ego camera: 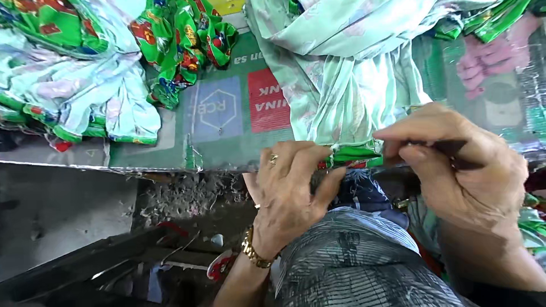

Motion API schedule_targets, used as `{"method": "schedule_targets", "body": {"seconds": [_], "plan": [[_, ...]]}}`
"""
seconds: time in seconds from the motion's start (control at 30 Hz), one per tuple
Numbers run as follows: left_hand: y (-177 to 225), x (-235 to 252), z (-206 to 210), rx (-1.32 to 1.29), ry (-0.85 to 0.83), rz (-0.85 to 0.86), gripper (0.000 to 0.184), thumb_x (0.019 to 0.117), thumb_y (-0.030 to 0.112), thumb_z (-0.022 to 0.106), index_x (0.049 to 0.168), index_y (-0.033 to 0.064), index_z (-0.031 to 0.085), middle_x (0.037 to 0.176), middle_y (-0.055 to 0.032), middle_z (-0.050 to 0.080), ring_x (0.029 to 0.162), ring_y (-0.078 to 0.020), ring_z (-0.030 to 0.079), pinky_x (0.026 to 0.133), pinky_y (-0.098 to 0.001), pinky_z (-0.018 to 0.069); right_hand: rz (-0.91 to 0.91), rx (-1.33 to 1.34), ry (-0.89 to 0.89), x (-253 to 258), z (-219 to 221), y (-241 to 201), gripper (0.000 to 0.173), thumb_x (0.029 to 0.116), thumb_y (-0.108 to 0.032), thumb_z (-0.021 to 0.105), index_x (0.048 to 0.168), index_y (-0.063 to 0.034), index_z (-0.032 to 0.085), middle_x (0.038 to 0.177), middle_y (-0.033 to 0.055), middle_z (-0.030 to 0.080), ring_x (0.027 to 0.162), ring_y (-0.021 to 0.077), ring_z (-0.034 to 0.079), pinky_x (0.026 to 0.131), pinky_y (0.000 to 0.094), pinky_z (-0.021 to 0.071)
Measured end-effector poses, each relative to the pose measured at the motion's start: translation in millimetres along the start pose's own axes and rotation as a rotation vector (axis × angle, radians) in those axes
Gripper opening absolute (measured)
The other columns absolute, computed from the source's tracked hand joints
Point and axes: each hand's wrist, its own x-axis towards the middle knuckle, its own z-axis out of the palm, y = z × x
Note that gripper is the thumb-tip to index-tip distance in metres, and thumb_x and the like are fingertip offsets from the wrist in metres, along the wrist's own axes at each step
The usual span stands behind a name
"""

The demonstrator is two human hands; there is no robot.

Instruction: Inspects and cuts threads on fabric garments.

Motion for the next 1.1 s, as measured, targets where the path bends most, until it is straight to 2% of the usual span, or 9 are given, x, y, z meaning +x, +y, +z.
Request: {"method": "schedule_targets", "body": {"seconds": [0.07, 0.1, 0.17, 0.23, 0.4, 0.53, 0.6, 0.77, 1.1], "plan": [[2, 6, 11, 0.119, -0.086, 0.000, 0.025, 0.0984, 0.032, 0.067, 0.107, 0.0083, 0.069, 0.095, -0.0072, 0.067, 0.089, -0.0214, 0.062, 0.081, -0.0409, 0.0442, 0.048, 0.158, -0.038, 9, 12, 5, 0.024, 0.1080, -0.024, 0.050, 0.122, -0.0059, 0.058, 0.089, -0.0060, 0.058, 0.074, -0.0047, 0.054, 0.063, 0.0106, 0.0479], [0, 7, 16, 0.182, -0.129, 0.008, 0.021, 0.1002, 0.029, 0.063, 0.104, 0.0092, 0.069, 0.091, -0.0065, 0.064, 0.085, -0.0227, 0.061, 0.077, -0.0425, 0.0421, 0.077, 0.168, -0.088, 11, 16, 11, 0.034, 0.1093, -0.035, 0.047, 0.123, -0.0055, 0.055, 0.085, -0.0069, 0.053, 0.070, -0.0045, 0.051, 0.058, 0.0110, 0.0445], [-2, 3, 22, 0.226, -0.142, 0.011, 0.015, 0.1010, 0.022, 0.060, 0.097, 0.0105, 0.069, 0.086, -0.0049, 0.062, 0.081, -0.0221, 0.059, 0.075, -0.0426, 0.0397, 0.120, 0.075, -0.181, 11, 17, 20, 0.046, 0.1099, -0.048, 0.038, 0.122, -0.0071, 0.057, 0.086, -0.0070, 0.056, 0.071, -0.0038, 0.054, 0.058, 0.0131, 0.0467], [-2, -6, 21, 0.194, -0.111, 0.008, 0.012, 0.0998, 0.019, 0.063, 0.095, 0.0099, 0.069, 0.085, -0.0049, 0.064, 0.082, -0.0208, 0.060, 0.079, -0.0421, 0.0407, 0.127, -0.022, -0.225, 6, 14, 24, 0.042, 0.1099, -0.045, 0.039, 0.119, -0.0090, 0.058, 0.087, -0.0076, 0.058, 0.072, -0.0048, 0.055, 0.058, 0.0127, 0.0470], [-2, -29, 21, 0.086, -0.045, 0.018, 0.004, 0.0963, 0.013, 0.066, 0.094, 0.0113, 0.069, 0.088, -0.0026, 0.067, 0.089, -0.0155, 0.061, 0.089, -0.0381, 0.0413, 0.087, -0.144, -0.255, -3, 8, 25, 0.029, 0.1020, -0.033, 0.058, 0.119, -0.0095, 0.064, 0.090, -0.0063, 0.063, 0.073, -0.0043, 0.055, 0.061, 0.0128, 0.0469], [-1, -36, 24, 0.027, 0.005, 0.009, 0.003, 0.0971, 0.012, 0.066, 0.096, 0.0102, 0.068, 0.090, -0.0033, 0.068, 0.091, -0.0146, 0.061, 0.093, -0.0365, 0.0411, -0.066, -0.387, -0.260, -6, 12, 19, 0.020, 0.0993, -0.023, 0.064, 0.109, -0.0065, 0.070, 0.087, 0.0072, 0.066, 0.070, 0.0176, 0.063, 0.055, 0.0311, 0.0467], [1, -37, 25, -0.010, 0.035, 0.002, 0.003, 0.0975, 0.012, 0.067, 0.096, 0.0101, 0.068, 0.091, -0.0026, 0.067, 0.093, -0.0131, 0.061, 0.093, -0.0347, 0.0420, -0.115, -0.478, -0.268, -10, 15, 19, 0.018, 0.1000, -0.017, 0.062, 0.111, -0.0043, 0.069, 0.083, 0.0109, 0.065, 0.066, 0.0242, 0.061, 0.052, 0.0360, 0.0429], [4, -38, 28, -0.075, 0.102, 0.001, 0.002, 0.0975, 0.012, 0.068, 0.097, 0.0099, 0.066, 0.092, -0.0017, 0.067, 0.095, -0.0110, 0.061, 0.093, -0.0316, 0.0434, -0.153, -0.552, -0.251, -12, 17, 17, 0.014, 0.1001, -0.015, 0.061, 0.105, -0.0027, 0.066, 0.079, 0.0115, 0.062, 0.062, 0.0255, 0.058, 0.050, 0.0364, 0.0396], [11, -37, 34, -0.126, 0.087, 0.053, 0.002, 0.0975, 0.011, 0.067, 0.097, 0.0088, 0.067, 0.093, -0.0039, 0.068, 0.095, -0.0129, 0.063, 0.092, -0.0301, 0.0465, -0.218, -0.496, -0.211, -11, 24, 22, 0.015, 0.0992, -0.010, 0.060, 0.109, -0.0048, 0.070, 0.084, 0.0111, 0.069, 0.065, 0.0229, 0.060, 0.053, 0.0355, 0.0401]]}}
